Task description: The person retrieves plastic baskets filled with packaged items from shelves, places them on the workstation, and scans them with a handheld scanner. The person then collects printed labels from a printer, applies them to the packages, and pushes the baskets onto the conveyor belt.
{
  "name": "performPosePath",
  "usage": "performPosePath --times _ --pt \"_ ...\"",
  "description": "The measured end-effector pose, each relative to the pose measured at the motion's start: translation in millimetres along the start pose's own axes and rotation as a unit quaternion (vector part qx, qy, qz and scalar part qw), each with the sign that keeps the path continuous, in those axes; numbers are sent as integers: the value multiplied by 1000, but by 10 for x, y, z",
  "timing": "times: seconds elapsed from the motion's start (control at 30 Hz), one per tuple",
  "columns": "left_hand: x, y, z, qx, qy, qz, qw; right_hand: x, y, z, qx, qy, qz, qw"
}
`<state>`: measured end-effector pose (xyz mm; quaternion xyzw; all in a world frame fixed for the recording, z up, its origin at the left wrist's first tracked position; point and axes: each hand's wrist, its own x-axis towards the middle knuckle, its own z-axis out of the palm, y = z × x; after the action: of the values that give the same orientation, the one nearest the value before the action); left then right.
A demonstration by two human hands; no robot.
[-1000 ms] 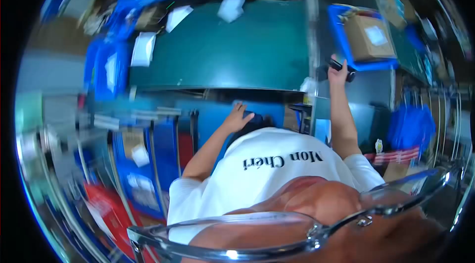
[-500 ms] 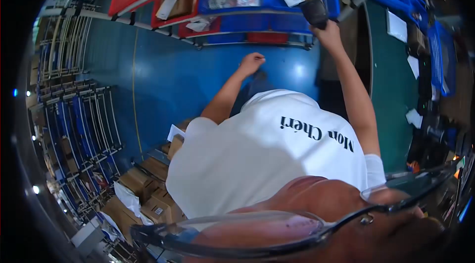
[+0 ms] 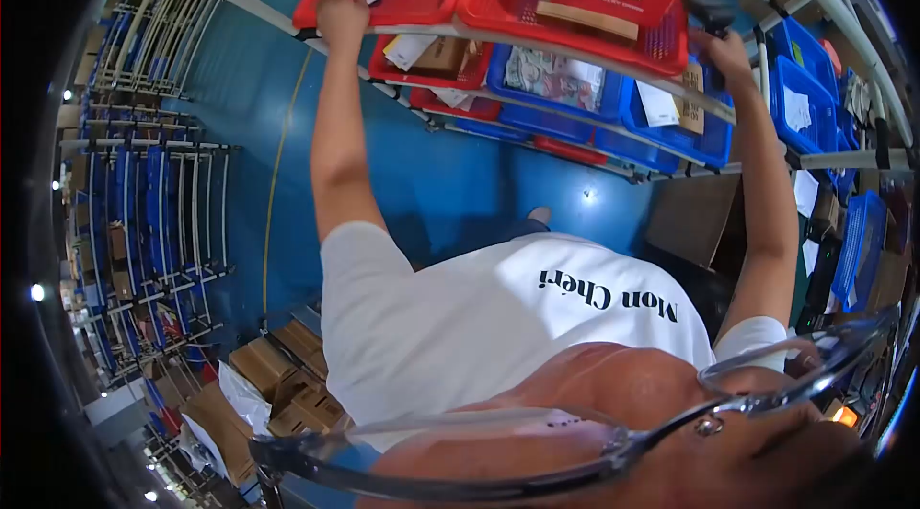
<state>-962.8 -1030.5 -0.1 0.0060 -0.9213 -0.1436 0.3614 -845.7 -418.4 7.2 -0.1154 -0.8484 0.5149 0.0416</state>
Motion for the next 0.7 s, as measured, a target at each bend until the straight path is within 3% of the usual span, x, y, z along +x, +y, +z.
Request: performPosePath --times 0.03,0.07,0.1,0.17,0.23,0.3,0.37,0.43,0.47,0.53,0.6,0.63,0.7 --pt "207 -167 243 114 -58 -10 992 -33 -52 89 43 -54 58 996" --pt "373 -295 364 226 -116 -21 967 -124 -141 203 213 -90 117 966" --pt "498 -347 323 221 -107 -20 969 -153 -184 247 244 -118 131 954" --pt "741 -422 293 357 -191 -63 912 -251 -210 342 274 -107 104 950" --pt "869 -635 363 289 -217 -210 909 -259 -156 412 329 -89 32 939" --pt "1112 -1199 684 201 -330 -181 904 -210 -87 487 402 -54 96 909" --pt "1262 -1326 480 180 -356 -141 906 -150 5 573 487 -11 119 865" --pt "1483 -1663 424 51 -422 -104 899 -199 -136 547 492 9 100 865" --pt "1519 -1598 317 51 -420 -97 901 -165 -85 504 478 4 93 873" --pt "1591 -1418 -141 -203 -408 -77 887 -156 -130 375 485 -11 92 870" --pt "1591 -724 -742 -305 -379 -126 864 -235 -224 180 525 -66 111 841" --pt "1711 -806 -754 -278 -375 -125 875 -387 -389 107 547 -92 106 825" --pt "1643 -644 -1101 -350 -352 -162 853 -922 -845 17 570 -17 76 818"
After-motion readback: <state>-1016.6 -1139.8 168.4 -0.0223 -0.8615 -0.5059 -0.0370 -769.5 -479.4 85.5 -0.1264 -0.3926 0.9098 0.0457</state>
